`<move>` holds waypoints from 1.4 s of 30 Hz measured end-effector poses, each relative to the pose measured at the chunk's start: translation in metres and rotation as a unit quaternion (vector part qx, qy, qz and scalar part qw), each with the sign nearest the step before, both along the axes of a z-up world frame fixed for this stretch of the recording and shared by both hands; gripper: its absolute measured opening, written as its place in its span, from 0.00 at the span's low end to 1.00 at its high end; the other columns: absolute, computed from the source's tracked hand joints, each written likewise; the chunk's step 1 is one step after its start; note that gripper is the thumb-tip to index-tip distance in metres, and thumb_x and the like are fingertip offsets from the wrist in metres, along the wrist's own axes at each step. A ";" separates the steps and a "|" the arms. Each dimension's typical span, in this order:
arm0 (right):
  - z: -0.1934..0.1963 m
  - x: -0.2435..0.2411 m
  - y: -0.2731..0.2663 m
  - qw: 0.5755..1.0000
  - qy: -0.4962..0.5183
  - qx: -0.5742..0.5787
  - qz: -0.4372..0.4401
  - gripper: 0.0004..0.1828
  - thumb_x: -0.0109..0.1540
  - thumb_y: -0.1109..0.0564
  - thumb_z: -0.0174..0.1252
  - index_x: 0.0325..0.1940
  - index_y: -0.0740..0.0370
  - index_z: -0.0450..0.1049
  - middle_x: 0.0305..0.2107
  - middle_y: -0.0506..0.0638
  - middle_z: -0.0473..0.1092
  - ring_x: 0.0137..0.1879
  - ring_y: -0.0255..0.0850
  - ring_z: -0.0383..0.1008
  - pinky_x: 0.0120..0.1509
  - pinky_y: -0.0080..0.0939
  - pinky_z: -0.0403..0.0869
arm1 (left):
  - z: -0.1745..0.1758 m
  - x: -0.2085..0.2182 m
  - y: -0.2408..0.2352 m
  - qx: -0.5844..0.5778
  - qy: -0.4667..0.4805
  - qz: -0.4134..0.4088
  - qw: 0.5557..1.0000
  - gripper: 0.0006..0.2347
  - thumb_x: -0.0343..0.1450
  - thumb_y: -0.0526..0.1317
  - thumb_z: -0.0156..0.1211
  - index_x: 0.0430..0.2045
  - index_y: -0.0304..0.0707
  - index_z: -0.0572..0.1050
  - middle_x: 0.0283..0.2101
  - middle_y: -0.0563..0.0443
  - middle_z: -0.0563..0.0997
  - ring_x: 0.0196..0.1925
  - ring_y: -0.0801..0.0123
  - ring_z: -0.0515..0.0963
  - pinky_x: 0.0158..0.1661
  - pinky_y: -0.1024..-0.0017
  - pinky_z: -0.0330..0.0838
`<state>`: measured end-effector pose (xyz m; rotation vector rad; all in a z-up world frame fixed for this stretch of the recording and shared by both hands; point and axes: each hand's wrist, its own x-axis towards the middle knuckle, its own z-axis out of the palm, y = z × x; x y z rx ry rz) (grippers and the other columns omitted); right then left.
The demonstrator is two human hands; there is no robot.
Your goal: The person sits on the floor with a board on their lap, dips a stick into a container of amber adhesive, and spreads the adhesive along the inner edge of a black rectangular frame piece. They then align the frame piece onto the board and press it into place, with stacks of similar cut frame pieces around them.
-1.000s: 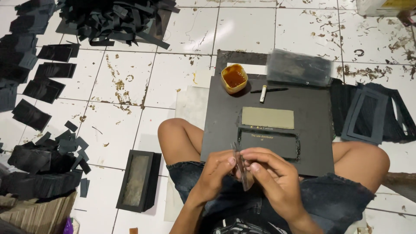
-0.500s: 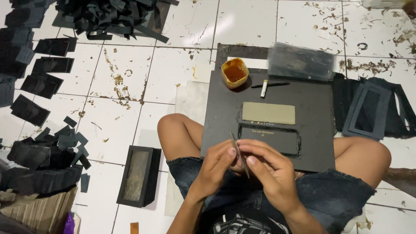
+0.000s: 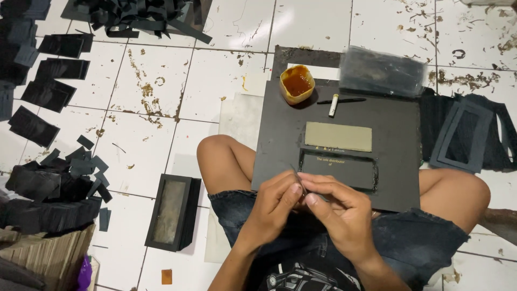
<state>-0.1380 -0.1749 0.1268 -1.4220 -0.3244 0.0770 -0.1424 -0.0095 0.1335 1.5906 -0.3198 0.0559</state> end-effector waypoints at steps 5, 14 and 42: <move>-0.006 -0.001 0.000 0.999 0.029 -0.011 -0.027 0.11 0.61 0.68 0.56 0.44 0.74 0.80 0.53 0.62 0.78 0.50 0.41 0.79 0.52 0.33 0.77 | 0.000 -0.003 -0.001 0.011 -0.008 0.011 1.000 0.12 0.77 0.36 0.44 0.22 0.31 0.67 0.28 0.50 0.69 0.30 0.69 0.64 0.34 0.73 0.63; -0.012 -0.001 0.003 0.995 0.068 -0.024 -0.065 0.12 0.62 0.66 0.55 0.45 0.76 0.80 0.49 0.62 0.80 0.50 0.43 0.80 0.56 0.35 0.76 | -0.002 -0.002 0.000 0.015 -0.017 0.022 0.999 0.10 0.76 0.35 0.45 0.24 0.31 0.70 0.29 0.49 0.72 0.29 0.69 0.65 0.34 0.72 0.62; -0.008 -0.006 0.019 0.994 -0.034 -0.059 -0.087 0.05 0.62 0.68 0.56 0.38 0.74 0.77 0.49 0.59 0.78 0.46 0.39 0.78 0.49 0.32 0.78 | -0.033 -0.003 0.000 -0.116 0.039 0.042 0.992 0.21 0.79 0.55 0.37 0.23 0.38 0.66 0.27 0.54 0.67 0.30 0.74 0.63 0.34 0.77 0.61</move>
